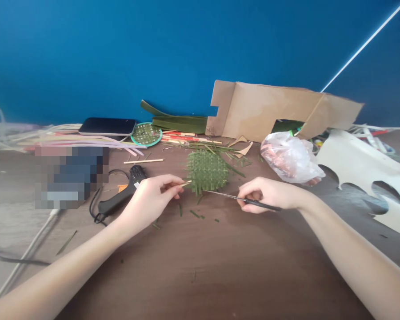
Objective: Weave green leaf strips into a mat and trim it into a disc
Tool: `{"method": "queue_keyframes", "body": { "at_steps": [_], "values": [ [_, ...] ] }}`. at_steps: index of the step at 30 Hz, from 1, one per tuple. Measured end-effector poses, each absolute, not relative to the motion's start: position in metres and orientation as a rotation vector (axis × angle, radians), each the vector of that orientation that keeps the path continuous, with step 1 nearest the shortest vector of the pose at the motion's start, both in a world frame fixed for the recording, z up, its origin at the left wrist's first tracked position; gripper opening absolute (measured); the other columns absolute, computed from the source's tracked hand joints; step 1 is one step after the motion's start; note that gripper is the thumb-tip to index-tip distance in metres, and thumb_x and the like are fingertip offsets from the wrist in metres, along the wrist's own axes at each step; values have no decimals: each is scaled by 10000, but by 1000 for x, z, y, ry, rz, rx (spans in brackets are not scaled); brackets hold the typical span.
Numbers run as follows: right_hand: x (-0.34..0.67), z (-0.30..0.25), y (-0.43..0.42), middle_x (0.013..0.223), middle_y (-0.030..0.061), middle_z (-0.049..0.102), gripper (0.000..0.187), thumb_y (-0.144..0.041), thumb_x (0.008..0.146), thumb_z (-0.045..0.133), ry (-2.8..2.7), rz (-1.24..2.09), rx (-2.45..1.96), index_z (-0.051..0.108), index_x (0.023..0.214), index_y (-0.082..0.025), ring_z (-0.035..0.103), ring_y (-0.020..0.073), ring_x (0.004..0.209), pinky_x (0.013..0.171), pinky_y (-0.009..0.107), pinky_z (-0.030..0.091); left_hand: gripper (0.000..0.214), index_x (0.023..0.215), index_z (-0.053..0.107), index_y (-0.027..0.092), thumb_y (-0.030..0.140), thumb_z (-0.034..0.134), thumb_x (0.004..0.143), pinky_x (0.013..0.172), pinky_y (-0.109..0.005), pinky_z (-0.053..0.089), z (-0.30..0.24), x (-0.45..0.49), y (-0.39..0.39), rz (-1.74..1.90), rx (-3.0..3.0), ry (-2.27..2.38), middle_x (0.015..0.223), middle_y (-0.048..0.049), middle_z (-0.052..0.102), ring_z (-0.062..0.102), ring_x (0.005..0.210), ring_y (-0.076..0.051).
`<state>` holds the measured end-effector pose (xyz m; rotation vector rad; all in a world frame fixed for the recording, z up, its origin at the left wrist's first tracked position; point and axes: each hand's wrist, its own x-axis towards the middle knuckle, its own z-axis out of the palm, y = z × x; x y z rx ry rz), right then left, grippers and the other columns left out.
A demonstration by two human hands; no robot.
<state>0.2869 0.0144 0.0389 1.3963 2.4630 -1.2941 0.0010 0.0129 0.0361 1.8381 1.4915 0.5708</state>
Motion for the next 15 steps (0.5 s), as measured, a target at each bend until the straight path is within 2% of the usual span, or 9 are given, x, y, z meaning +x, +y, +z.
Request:
{"method": "queue_keyframes", "body": {
  "at_steps": [15],
  "values": [
    [284,33,14,650,4,517,259,-388,759,537,2546,-1232,1415,630,705,-152,380,96,567,548,243,319,191,876,673,201,281,520,795,666,-251,502,37,1,13,566,1845,1484,793,-9,729,657,689,-166]
  ]
}}
